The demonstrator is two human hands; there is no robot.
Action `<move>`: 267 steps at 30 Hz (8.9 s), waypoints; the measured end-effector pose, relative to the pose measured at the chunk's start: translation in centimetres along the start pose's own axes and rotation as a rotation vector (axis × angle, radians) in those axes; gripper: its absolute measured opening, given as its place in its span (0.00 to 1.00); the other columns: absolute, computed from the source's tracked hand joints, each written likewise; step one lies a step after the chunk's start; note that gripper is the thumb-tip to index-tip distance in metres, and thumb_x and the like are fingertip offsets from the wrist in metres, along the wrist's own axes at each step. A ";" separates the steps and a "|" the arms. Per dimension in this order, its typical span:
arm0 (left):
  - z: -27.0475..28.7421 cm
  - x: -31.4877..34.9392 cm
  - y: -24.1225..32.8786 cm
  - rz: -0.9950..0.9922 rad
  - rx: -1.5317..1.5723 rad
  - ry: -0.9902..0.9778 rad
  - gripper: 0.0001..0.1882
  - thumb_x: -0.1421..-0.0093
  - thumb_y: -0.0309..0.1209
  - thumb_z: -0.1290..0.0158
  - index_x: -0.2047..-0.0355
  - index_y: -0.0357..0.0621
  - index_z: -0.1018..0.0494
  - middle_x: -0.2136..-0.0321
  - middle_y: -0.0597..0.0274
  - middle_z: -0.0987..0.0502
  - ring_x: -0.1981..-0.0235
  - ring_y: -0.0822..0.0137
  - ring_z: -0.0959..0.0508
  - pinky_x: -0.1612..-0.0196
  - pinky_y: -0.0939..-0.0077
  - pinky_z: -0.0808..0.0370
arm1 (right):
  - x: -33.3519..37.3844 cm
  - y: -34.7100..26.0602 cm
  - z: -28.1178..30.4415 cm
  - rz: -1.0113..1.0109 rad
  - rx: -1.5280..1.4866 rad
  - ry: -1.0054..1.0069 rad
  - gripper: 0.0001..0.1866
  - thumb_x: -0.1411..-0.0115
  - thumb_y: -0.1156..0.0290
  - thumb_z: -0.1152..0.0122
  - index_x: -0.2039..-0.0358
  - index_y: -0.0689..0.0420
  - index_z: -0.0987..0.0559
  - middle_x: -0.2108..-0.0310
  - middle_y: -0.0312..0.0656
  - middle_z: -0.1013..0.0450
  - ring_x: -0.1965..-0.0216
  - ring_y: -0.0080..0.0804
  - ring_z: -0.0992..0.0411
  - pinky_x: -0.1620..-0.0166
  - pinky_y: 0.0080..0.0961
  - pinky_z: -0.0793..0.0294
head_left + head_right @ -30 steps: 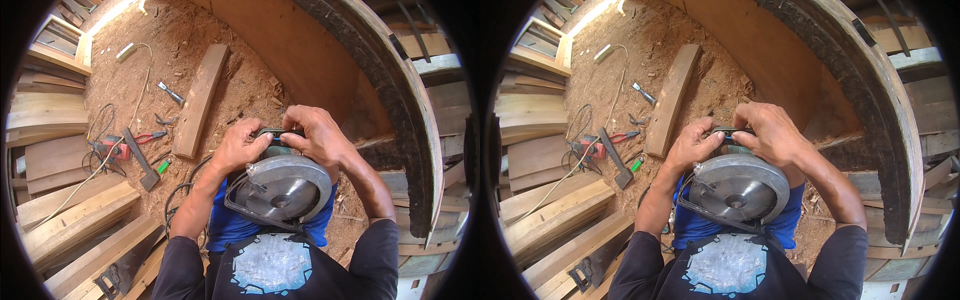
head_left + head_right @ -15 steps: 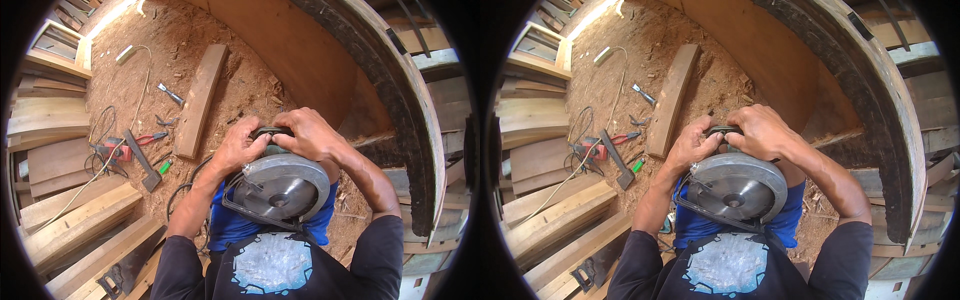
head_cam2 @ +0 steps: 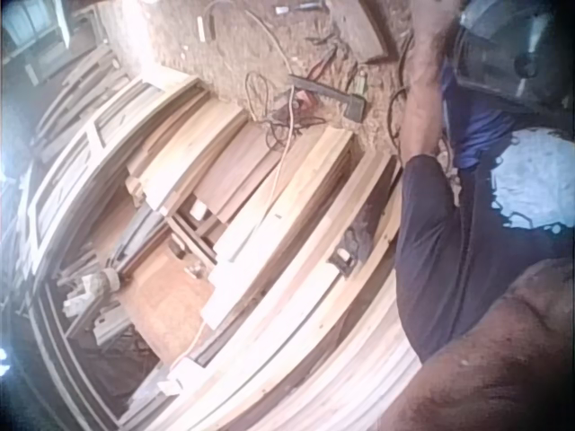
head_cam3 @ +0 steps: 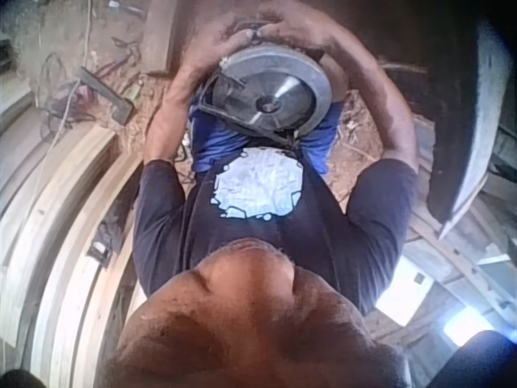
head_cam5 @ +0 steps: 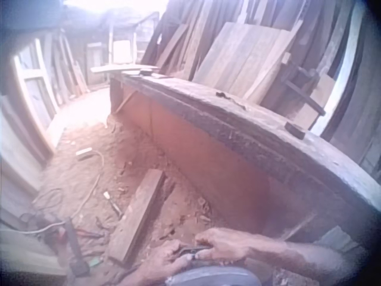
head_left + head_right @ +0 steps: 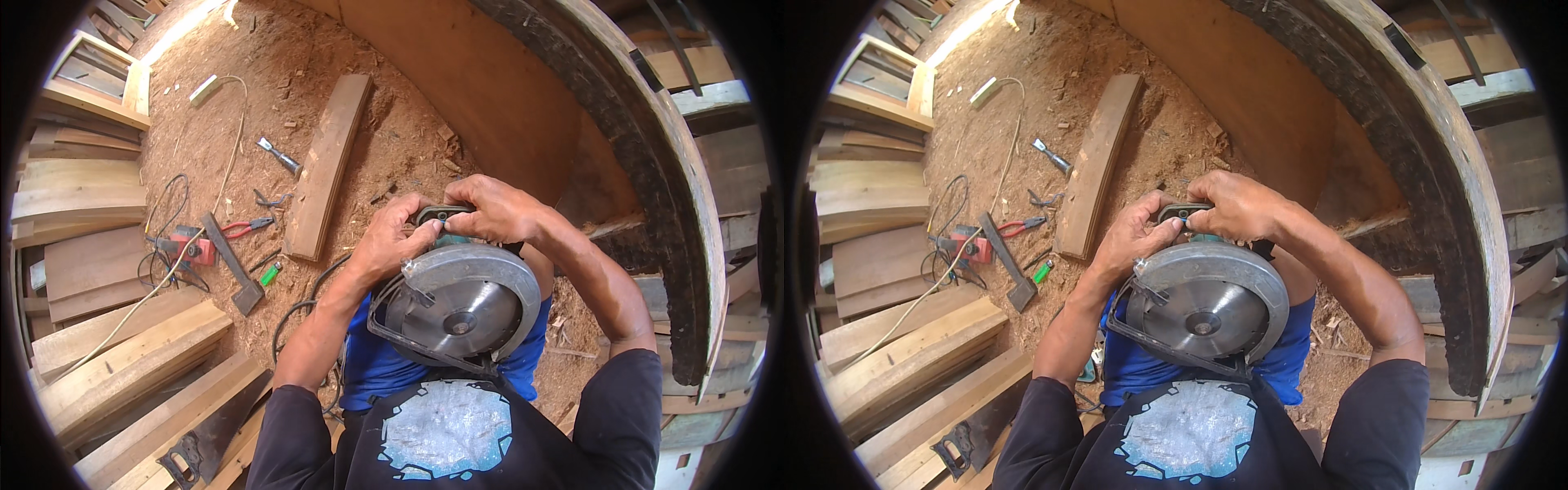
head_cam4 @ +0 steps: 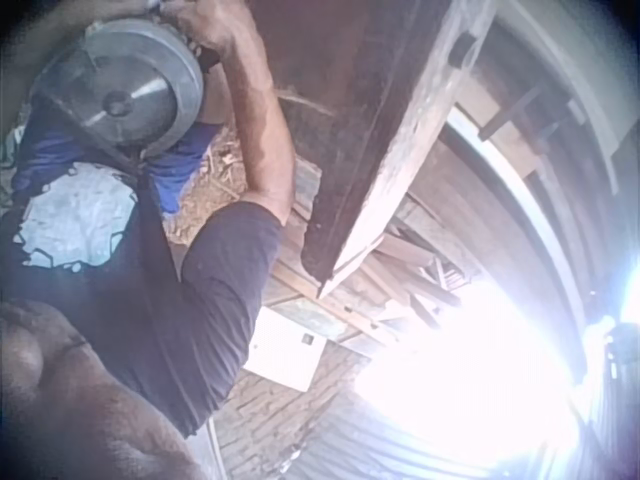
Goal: The person disassembles a hand-held circular power saw by hand, removing internal wires and components from the green motor housing while sitting in a woodworking area.
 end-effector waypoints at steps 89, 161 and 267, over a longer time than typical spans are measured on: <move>-0.2 -0.3 0.6 0.122 -0.068 0.065 0.14 0.41 0.35 0.39 0.63 0.35 0.24 0.66 0.47 0.20 0.60 0.52 0.19 0.53 0.58 0.23 | 6.3 -2.4 0.2 0.088 0.223 0.247 0.10 0.34 0.69 0.34 0.62 0.62 0.11 0.67 0.60 0.19 0.59 0.63 0.19 0.56 0.55 0.21; -0.1 2.1 1.4 -0.015 -0.248 0.189 0.16 0.38 0.30 0.34 0.55 0.34 0.25 0.62 0.53 0.17 0.62 0.69 0.18 0.62 0.68 0.18 | -0.1 -4.2 -0.8 -0.021 0.046 0.120 0.17 0.41 0.65 0.32 0.59 0.67 0.19 0.60 0.61 0.19 0.55 0.60 0.19 0.51 0.51 0.22; 2.1 13.5 2.7 -0.381 0.098 -0.001 0.27 0.45 0.30 0.21 0.51 0.46 0.26 0.64 0.51 0.13 0.62 0.52 0.09 0.60 0.59 0.14 | 9.3 -9.9 -4.3 0.430 -0.019 -0.153 0.30 0.44 0.80 0.26 0.38 0.65 0.18 0.44 0.61 0.18 0.49 0.50 0.14 0.53 0.36 0.08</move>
Point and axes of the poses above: each hand's wrist, its own x-axis away from the middle knuckle, its own z-axis out of the back of the hand, y = z × x, the point moved 2 cm from there along -x, towards the middle knuckle
